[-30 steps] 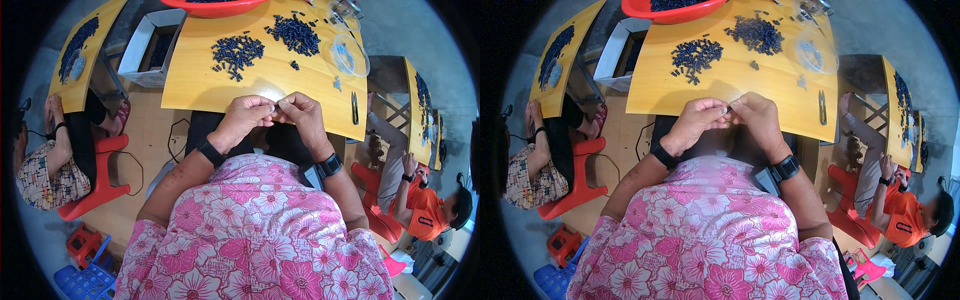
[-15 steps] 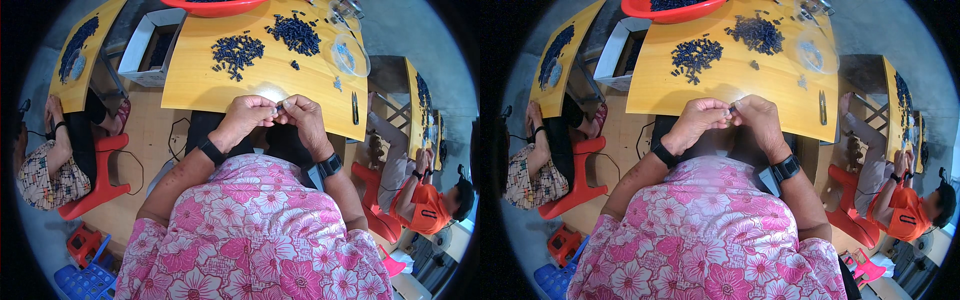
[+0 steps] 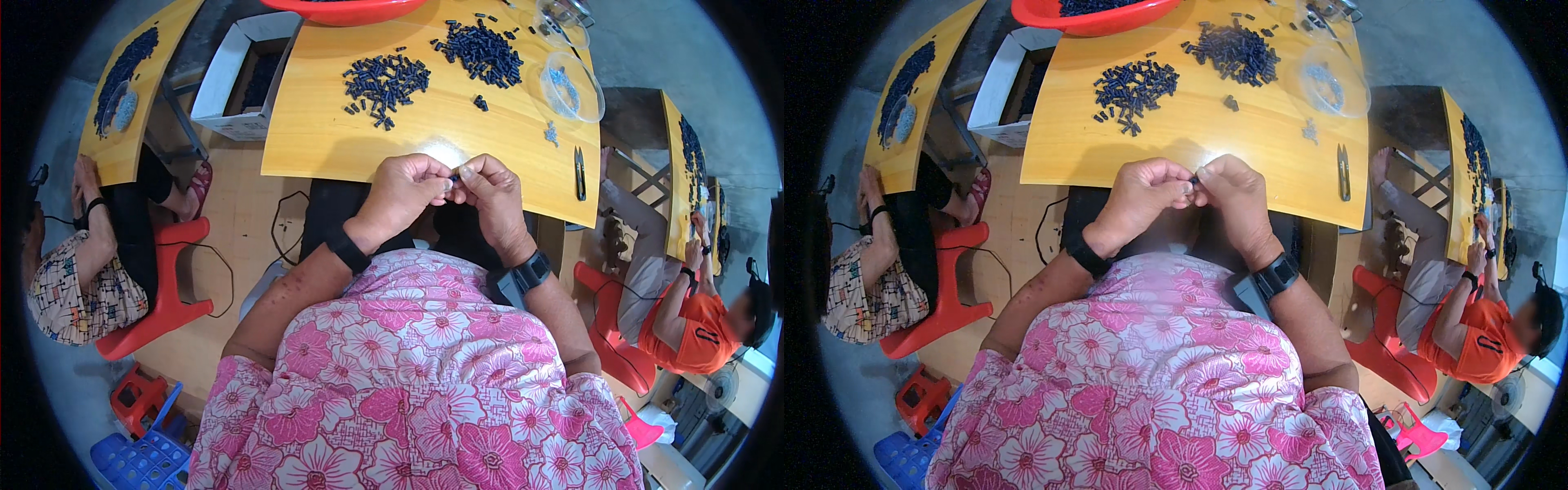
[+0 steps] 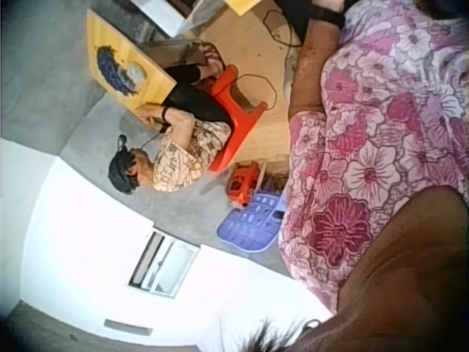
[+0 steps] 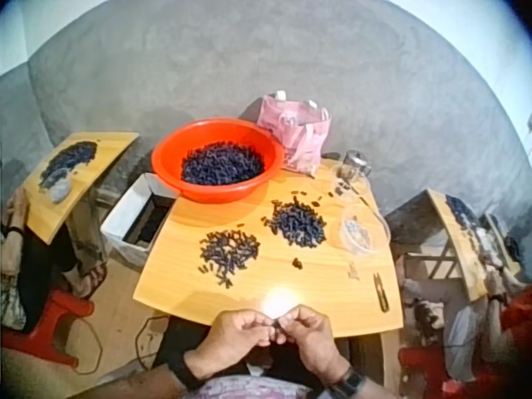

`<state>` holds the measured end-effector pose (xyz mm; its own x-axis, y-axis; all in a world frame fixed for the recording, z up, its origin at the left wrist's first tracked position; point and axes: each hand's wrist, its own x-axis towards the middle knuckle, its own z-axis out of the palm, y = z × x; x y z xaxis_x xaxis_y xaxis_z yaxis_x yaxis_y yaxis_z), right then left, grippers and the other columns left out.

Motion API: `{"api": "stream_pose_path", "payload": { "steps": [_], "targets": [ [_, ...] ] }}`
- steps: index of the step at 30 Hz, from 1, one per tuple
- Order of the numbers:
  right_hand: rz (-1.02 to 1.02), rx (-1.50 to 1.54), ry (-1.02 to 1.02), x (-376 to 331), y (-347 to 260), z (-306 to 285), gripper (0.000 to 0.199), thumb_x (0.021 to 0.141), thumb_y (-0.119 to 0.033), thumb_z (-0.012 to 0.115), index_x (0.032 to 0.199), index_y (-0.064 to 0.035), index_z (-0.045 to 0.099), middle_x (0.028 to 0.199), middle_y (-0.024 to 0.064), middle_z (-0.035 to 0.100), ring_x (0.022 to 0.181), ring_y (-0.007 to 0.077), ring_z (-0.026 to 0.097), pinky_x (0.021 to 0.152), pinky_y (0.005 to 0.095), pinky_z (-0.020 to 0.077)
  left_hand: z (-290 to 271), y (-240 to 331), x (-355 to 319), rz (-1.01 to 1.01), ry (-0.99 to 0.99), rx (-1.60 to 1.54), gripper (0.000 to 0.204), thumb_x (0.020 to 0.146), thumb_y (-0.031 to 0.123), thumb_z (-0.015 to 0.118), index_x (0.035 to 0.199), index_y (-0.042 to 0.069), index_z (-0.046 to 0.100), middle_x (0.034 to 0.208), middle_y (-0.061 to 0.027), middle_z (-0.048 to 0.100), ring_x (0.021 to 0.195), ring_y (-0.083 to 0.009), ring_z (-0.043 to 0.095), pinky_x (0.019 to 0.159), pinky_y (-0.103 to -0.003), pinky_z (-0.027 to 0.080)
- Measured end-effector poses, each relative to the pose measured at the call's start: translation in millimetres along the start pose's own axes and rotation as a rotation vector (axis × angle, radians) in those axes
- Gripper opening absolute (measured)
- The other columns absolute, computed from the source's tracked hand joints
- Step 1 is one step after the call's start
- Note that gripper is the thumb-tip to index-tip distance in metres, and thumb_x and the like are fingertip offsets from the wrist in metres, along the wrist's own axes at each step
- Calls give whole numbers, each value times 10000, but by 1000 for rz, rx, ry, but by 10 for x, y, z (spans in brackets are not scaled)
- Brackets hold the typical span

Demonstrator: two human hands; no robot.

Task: Sorting and inspecting small black plastic components at a workstation.

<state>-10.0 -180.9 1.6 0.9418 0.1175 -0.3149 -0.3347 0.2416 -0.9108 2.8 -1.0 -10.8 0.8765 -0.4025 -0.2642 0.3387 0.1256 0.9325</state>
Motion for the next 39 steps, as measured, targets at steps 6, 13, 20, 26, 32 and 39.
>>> {"api": "stream_pose_path", "payload": {
  "steps": [6,13,20,26,32,39],
  "targets": [
    [-15,34,43,-14,53,48,109,966,-82,571,867,-50,603,771,31,632,665,109,581,666,250,502,79,53,-11,36,76,40,147,928,26,628,1048,-55,656,935,-85,702,826,-113,666,747,-243,559],
    [48,147,10,-3,68,6,88,970,-101,573,915,-48,616,820,35,637,699,115,583,668,263,504,42,33,-24,-24,25,-82,169,927,34,632,1068,-57,650,955,-91,702,838,-119,672,751,-239,562],
    [89,209,-74,0,128,-45,89,976,-108,577,952,-36,624,797,38,630,687,118,578,664,252,491,9,-1,-24,-40,-14,-37,177,924,33,633,1074,-59,653,946,-91,701,834,-119,671,757,-239,563],
    [98,246,-107,5,152,-62,93,975,-115,583,928,-41,616,784,41,626,677,124,568,671,262,482,22,-17,-20,-1,-1,13,153,922,20,622,1047,-63,652,927,-82,700,825,-115,669,747,-237,556],
    [70,181,-140,41,51,-94,85,958,-109,602,910,-42,619,789,43,631,678,122,571,682,264,485,96,-25,-2,73,21,37,128,917,1,609,1025,-51,654,906,-78,701,817,-115,666,741,-232,546],
    [-56,-153,-97,184,-213,-73,47,911,-62,645,881,-31,629,770,45,654,653,103,589,625,242,489,25,231,134,266,106,434,90,853,21,673,933,-8,701,848,-58,687,772,-111,653,708,-250,523]
  ]
}}
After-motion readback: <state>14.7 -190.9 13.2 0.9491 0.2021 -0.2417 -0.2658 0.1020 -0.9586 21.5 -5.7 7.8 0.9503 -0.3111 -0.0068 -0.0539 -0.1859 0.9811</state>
